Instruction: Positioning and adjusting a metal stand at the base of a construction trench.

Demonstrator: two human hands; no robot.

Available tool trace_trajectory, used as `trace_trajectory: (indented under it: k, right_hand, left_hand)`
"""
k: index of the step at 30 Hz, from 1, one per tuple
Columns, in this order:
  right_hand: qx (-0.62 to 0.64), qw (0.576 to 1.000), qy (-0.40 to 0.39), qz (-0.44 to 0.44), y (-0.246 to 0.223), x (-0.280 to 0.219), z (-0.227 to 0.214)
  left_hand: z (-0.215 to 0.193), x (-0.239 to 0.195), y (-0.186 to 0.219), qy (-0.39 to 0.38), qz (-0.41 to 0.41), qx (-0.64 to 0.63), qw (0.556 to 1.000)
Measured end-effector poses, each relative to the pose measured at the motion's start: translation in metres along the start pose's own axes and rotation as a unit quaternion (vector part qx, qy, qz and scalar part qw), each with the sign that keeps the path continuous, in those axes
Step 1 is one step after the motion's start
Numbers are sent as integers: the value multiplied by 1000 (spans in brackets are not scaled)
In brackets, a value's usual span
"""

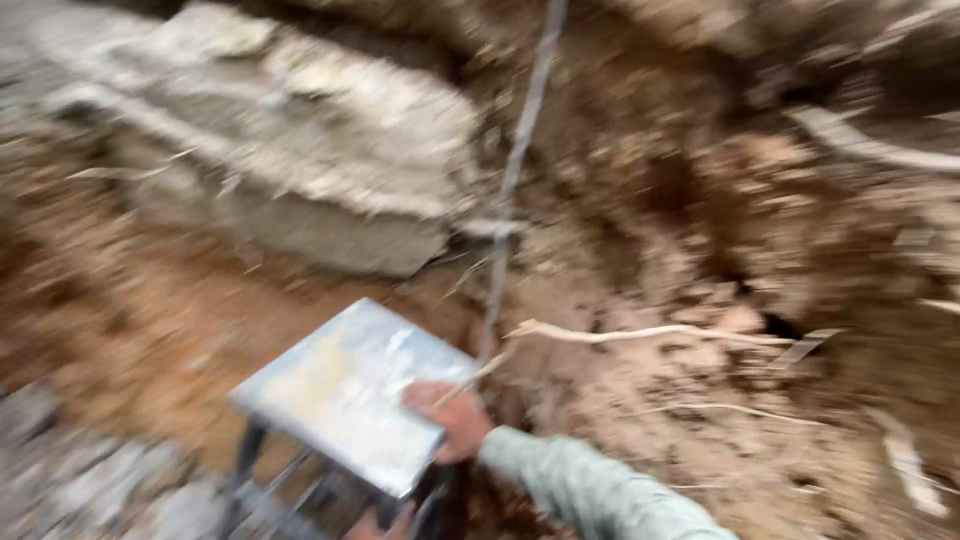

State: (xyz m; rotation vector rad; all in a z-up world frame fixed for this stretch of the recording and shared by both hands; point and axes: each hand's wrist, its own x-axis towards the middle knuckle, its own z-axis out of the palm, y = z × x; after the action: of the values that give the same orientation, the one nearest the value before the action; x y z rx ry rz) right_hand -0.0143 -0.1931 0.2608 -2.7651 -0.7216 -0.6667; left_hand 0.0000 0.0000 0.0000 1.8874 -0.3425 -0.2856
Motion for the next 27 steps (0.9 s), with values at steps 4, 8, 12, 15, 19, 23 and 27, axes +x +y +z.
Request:
trace_trajectory:
  k: [4,8,12,15,19,23,27]
  right_hand:
    - [-11,1000,12,11,4,16,0]
    - [9,1000,27,2,0,26,-7]
    - [-42,998,45,18,7,18,5]
    - [-70,996,58,18,17,10,27]
    - [-74,995,74,-1,24,0,32]
    - [-72,992,101,-20,30,10,32]
    - [-79,987,135,-28,38,4,44]
  left_hand:
    - [-71,-15,101,2,-19,-24,1000]
    - [-86,-24,120,15,11,-49,999]
    - [-93,-31,137,18,-7,-64,998]
    - [-91,-33,134,27,-19,-85,996]
    - [-80,-43,140,20,-115,-56,992]
    - [-83,-34,147,67,-119,-41,990]
    - [-78,-44,150,69,-112,-33,991]
